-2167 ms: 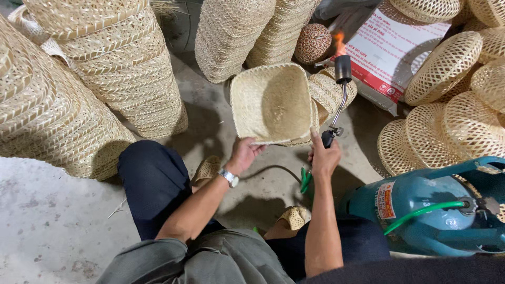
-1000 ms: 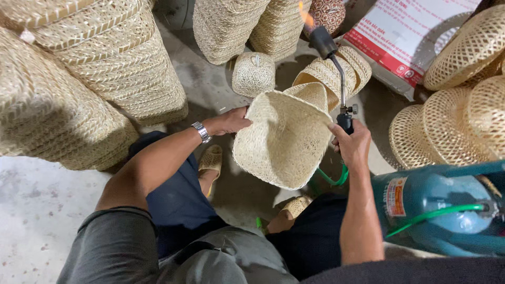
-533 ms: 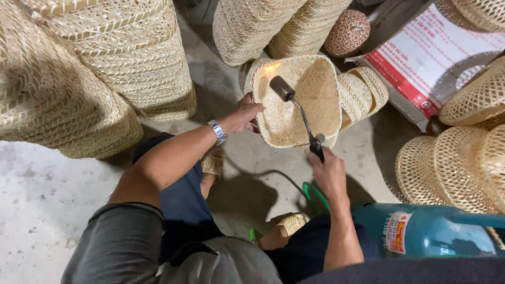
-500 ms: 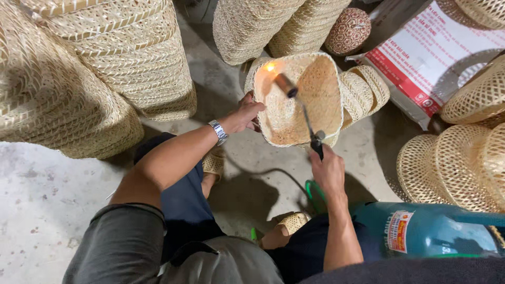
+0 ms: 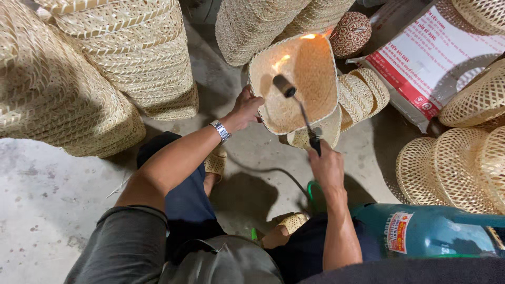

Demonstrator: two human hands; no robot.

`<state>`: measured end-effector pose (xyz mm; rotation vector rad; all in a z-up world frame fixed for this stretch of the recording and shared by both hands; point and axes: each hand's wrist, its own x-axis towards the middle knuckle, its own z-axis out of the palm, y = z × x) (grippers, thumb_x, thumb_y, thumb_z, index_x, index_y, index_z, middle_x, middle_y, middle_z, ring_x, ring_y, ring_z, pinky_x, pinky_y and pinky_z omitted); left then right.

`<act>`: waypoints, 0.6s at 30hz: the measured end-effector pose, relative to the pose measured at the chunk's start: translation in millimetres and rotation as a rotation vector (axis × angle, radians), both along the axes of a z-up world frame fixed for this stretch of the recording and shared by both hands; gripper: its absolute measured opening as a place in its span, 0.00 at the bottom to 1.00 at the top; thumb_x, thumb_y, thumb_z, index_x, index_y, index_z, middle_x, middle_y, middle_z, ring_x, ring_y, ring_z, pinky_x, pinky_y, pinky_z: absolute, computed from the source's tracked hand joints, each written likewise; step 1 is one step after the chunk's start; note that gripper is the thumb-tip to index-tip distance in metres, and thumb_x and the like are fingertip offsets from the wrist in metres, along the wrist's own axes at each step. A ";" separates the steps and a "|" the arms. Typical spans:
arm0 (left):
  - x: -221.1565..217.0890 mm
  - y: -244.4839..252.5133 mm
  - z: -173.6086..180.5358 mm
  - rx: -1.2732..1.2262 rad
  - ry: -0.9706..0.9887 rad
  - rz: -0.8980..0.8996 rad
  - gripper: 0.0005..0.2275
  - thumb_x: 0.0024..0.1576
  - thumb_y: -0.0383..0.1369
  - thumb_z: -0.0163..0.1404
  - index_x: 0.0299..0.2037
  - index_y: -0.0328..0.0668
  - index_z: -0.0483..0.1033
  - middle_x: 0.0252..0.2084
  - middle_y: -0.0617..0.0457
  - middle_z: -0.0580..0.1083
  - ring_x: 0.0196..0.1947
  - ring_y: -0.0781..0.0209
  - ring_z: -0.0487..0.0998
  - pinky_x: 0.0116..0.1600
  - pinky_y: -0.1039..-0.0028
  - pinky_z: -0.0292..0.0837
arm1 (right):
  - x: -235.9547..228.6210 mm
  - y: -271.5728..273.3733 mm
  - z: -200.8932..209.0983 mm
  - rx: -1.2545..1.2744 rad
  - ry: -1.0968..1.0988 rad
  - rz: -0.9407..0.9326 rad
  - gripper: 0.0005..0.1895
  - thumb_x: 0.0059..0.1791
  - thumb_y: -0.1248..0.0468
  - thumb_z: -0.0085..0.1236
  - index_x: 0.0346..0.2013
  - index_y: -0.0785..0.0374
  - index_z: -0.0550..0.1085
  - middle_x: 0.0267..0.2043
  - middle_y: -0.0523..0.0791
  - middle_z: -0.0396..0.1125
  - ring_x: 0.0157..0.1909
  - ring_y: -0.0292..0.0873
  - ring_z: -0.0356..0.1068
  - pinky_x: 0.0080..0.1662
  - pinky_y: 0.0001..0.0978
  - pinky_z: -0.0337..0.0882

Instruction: The person uses a blowtorch connected to a gas cylinder to apply flame to the surface of woven baskets. They pick up baskets from a stack, rotate them to treat different sides, and place them back down. The process is repeated for multiple baskets.

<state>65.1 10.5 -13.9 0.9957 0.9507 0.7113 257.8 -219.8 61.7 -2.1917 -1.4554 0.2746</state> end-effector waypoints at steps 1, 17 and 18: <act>-1.6 -1.9 1.4 0.050 -0.049 0.012 0.29 0.55 0.30 0.51 0.67 0.41 0.56 0.54 0.43 0.67 0.48 0.51 0.76 0.37 0.52 0.83 | -4.2 3.4 -7.7 0.002 -0.063 0.010 0.16 0.51 0.56 0.59 0.41 0.68 0.74 0.30 0.63 0.70 0.37 0.68 0.71 0.39 0.58 0.69; -9.7 6.9 25.4 0.719 -0.247 0.360 0.36 0.52 0.18 0.44 0.73 0.34 0.45 0.70 0.43 0.58 0.72 0.54 0.58 0.75 0.67 0.52 | -26.7 -20.3 38.1 0.002 -0.143 0.062 0.19 0.50 0.54 0.60 0.42 0.68 0.74 0.30 0.62 0.71 0.37 0.67 0.72 0.40 0.56 0.69; -11.2 7.9 27.2 0.734 -0.259 0.379 0.36 0.51 0.19 0.44 0.73 0.35 0.45 0.70 0.42 0.58 0.71 0.54 0.58 0.75 0.67 0.52 | -29.0 -22.9 39.6 0.037 -0.145 0.050 0.18 0.51 0.54 0.59 0.42 0.68 0.74 0.31 0.62 0.71 0.37 0.67 0.72 0.39 0.56 0.69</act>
